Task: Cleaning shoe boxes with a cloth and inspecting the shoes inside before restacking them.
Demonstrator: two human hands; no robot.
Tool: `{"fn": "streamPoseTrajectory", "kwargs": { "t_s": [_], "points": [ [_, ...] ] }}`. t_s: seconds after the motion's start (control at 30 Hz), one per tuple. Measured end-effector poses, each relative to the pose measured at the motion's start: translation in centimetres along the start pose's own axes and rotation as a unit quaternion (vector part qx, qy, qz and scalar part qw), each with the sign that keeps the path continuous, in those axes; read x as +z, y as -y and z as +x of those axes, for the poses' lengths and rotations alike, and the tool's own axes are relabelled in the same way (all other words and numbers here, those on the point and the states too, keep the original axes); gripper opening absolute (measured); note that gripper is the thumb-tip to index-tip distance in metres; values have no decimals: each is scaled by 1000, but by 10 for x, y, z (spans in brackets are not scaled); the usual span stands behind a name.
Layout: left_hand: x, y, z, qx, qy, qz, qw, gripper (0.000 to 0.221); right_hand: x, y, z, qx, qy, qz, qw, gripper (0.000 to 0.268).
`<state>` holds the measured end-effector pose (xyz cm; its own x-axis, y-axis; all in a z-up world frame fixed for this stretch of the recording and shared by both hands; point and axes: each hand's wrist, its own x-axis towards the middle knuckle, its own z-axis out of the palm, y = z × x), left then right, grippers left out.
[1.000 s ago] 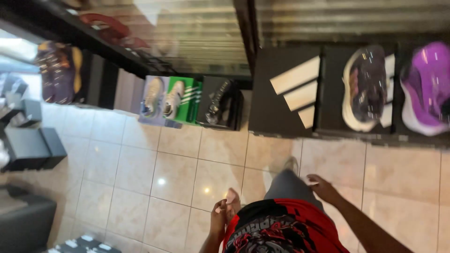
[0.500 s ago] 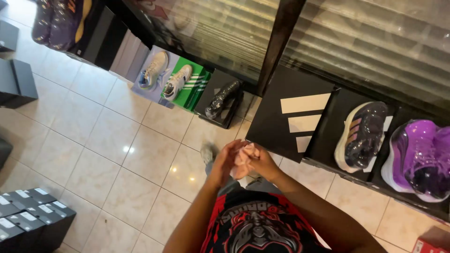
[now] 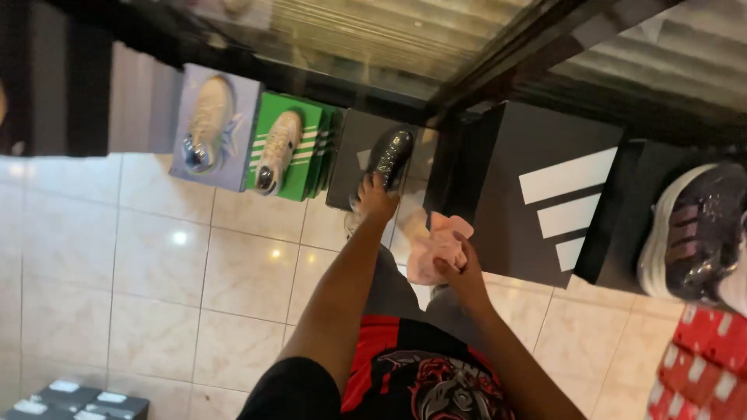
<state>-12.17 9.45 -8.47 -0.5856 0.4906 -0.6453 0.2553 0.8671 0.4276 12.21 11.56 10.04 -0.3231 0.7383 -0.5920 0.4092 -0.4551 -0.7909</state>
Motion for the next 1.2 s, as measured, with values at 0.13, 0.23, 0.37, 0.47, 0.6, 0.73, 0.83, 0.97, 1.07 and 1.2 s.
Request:
{"fn": "streamPoseTrajectory", "kwargs": {
  "t_s": [0.13,0.23,0.37,0.47,0.6,0.73,0.83,0.97,1.07,1.2],
  "points": [
    [11,22,16,27,-233,281,931,41,21,-53,-25,63,-17,21,998,76],
    [18,20,25,103,-260,274,920,45,4,-41,-46,83,-55,48,994,76],
    [-15,-16,-9,376,-138,-12,916,51,-13,-16,-85,92,-141,138,976,85],
    [-40,-87,-73,530,-74,-147,832,35,-30,24,-119,19,-217,216,952,92],
    [-43,-146,-117,576,93,-209,785,23,-53,47,-149,-22,-319,289,902,93],
    [-44,-158,-158,481,223,-204,823,27,-77,44,-158,-39,-327,303,894,85],
    [-39,-146,-180,448,279,-218,821,30,-99,15,-149,-51,-311,286,905,82],
    [29,-131,-201,389,314,-277,821,30,-142,6,-163,-70,-291,278,913,78],
    [81,-163,-239,442,359,-229,790,35,-196,-10,-177,-98,-284,283,911,78],
    [129,-244,-335,489,346,-152,786,38,-281,-34,-195,-130,-268,289,910,81]
  ]
}}
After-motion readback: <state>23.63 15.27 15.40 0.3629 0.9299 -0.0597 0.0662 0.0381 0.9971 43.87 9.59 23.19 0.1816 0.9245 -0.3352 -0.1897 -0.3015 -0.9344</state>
